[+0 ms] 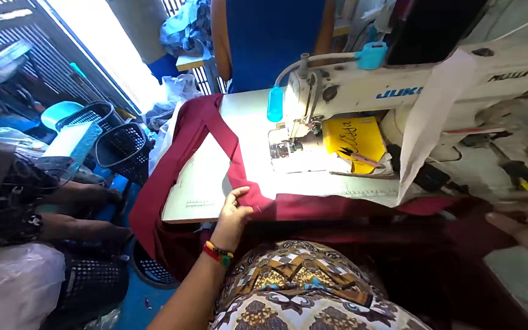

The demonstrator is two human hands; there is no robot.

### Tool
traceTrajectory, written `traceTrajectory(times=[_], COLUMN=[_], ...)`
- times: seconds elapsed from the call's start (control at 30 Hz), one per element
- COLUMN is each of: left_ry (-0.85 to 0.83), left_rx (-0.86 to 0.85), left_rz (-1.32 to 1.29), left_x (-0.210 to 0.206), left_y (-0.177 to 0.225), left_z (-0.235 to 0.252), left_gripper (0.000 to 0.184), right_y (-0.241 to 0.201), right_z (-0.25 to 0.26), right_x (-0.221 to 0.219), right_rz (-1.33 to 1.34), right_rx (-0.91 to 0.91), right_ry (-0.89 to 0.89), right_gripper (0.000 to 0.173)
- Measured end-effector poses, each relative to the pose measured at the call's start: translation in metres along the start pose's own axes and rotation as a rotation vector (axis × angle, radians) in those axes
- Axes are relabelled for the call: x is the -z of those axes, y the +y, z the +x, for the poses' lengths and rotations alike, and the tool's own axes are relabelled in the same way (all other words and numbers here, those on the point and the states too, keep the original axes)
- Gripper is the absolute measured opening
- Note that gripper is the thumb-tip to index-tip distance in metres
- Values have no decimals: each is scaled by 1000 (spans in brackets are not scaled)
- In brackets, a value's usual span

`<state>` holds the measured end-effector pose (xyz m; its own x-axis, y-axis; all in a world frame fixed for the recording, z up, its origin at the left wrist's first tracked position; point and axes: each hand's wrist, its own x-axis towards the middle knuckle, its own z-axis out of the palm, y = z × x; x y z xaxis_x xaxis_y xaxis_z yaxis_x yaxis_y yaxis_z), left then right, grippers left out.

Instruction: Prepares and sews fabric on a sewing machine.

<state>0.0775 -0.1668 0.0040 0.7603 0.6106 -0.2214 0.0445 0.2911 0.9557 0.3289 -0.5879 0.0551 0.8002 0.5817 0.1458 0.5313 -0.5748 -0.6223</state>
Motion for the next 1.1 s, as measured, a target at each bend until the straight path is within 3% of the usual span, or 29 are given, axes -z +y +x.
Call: traceTrajectory(times=[0.1, 0.17, 0.23, 0.33, 0.43, 0.5, 0.63, 0.77, 0.9, 1.0, 1.1], left_ry=[-193, -339, -529, -710, -773, -795, -651, -208, 175, 420, 479], left_rx=[-131, -145, -116, -48, -50, -97, -60, -144, -323, -219, -38], left_rz=[389, 564, 693, 743, 815, 849, 831, 978, 1155, 1207, 1288], left_x=[2, -1, -7, -14, -16, -11, 20, 43, 39, 31, 20], left_y=[-18, -30, -38, -35, -28, -23, 10, 49, 46, 40, 38], left_z=[-17, -27, -31, -25, -23, -24, -28, 0, 69, 119, 141], left_gripper=[61, 59, 44, 39, 42, 44, 40, 33, 27, 47, 75], right_y=[-25, -65, -104, -150, -178, -178, -158, -139, -134, -134, -132], right_z=[17, 27, 39, 63, 82, 82, 68, 51, 46, 47, 44], right_x=[-28, -57, -97, -167, -221, -245, -257, -248, -245, -241, -241], right_rz=[401, 555, 602, 522, 189, 59, 160, 163, 224, 239, 256], right_rx=[286, 327, 338, 356, 382, 445, 546, 572, 552, 522, 546], right_ry=[120, 68, -44, -294, -506, -489, -300, -242, -231, -262, -254], right_gripper=[18, 15, 14, 20, 24, 26, 29, 28, 28, 27, 26])
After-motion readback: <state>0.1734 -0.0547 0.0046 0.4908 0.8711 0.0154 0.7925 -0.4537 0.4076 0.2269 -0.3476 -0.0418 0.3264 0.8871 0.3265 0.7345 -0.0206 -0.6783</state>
